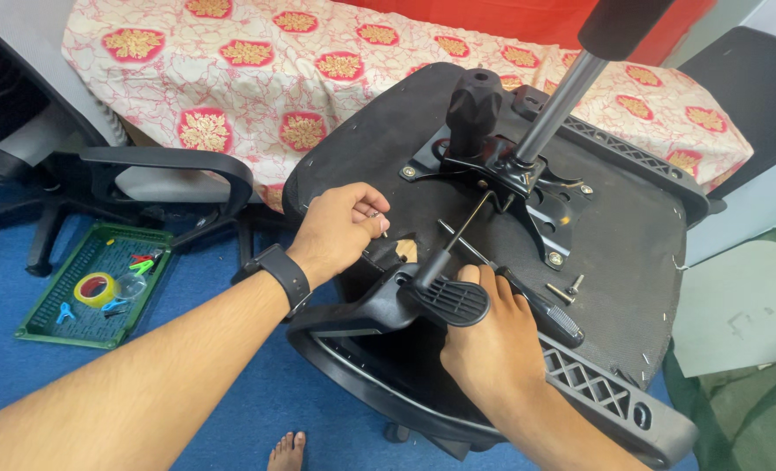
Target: The person uses a screwdriver to remove screws from the underside of an office chair seat. They loosen and remove multiple screws, then detach the armrest from the chair base.
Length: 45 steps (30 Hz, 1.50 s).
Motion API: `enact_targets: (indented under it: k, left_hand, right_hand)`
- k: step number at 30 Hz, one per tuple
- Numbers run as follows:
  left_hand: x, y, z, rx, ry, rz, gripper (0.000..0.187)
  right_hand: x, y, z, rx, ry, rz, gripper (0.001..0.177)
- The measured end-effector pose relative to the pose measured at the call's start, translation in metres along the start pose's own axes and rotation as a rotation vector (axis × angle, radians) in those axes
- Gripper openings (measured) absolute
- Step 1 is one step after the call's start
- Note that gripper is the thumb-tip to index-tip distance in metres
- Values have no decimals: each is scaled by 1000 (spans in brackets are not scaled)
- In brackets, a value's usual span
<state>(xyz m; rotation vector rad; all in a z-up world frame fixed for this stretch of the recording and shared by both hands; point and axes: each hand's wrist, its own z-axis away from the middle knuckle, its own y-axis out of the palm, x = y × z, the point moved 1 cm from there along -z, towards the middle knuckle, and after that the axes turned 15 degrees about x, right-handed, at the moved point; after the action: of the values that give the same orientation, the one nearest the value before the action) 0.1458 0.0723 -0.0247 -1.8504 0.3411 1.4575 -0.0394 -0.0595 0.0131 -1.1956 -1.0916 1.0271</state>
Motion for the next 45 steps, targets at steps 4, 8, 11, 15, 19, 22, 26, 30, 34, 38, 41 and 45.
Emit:
enact_targets:
  k: [4, 8, 11, 15, 19, 22, 26, 30, 34, 38, 41, 45]
  left_hand:
    - [-5, 3, 5, 28, -9, 26, 16]
    - [-11, 2, 13, 57, -37, -11, 16]
    - [-13, 2, 17, 71, -58, -25, 19]
    - [-11, 3, 17, 110, -112, 15, 21]
    - [-9, 3, 15, 136, -115, 43, 25]
    - [-9, 2, 16, 151, -125, 72, 26]
    - [-13, 2, 18, 148, -118, 93, 22]
    - [-20, 1, 20, 142, -119, 104, 19]
    - [-22, 2, 23, 136, -123, 152, 20]
    - [-20, 4, 23, 115, -113, 157, 19]
    - [-17, 4, 23, 105, -99, 165, 18]
    - [-12, 4, 24, 134, -52, 225, 19]
  right_hand:
    - [-3, 0, 0, 91, 31, 15, 35]
    - [-4, 2, 5, 9, -16, 14, 35]
    - [-6, 3, 6, 15, -14, 15, 38]
    - [-8, 3, 8, -12, -27, 23, 38]
    - [-9, 3, 10, -4, -13, 34, 40]
    - [-9, 3, 11, 0, -5, 40, 41]
    - [-9, 2, 11, -1, -11, 46, 41]
    - [-8, 2, 12, 28, 9, 50, 40]
    - [-8, 1, 12, 28, 12, 49, 39]
    - [-8, 2, 12, 21, 6, 46, 40]
    - [-7, 2, 13, 0, -7, 50, 36]
    - [-7, 3, 13, 16, -7, 36, 38]
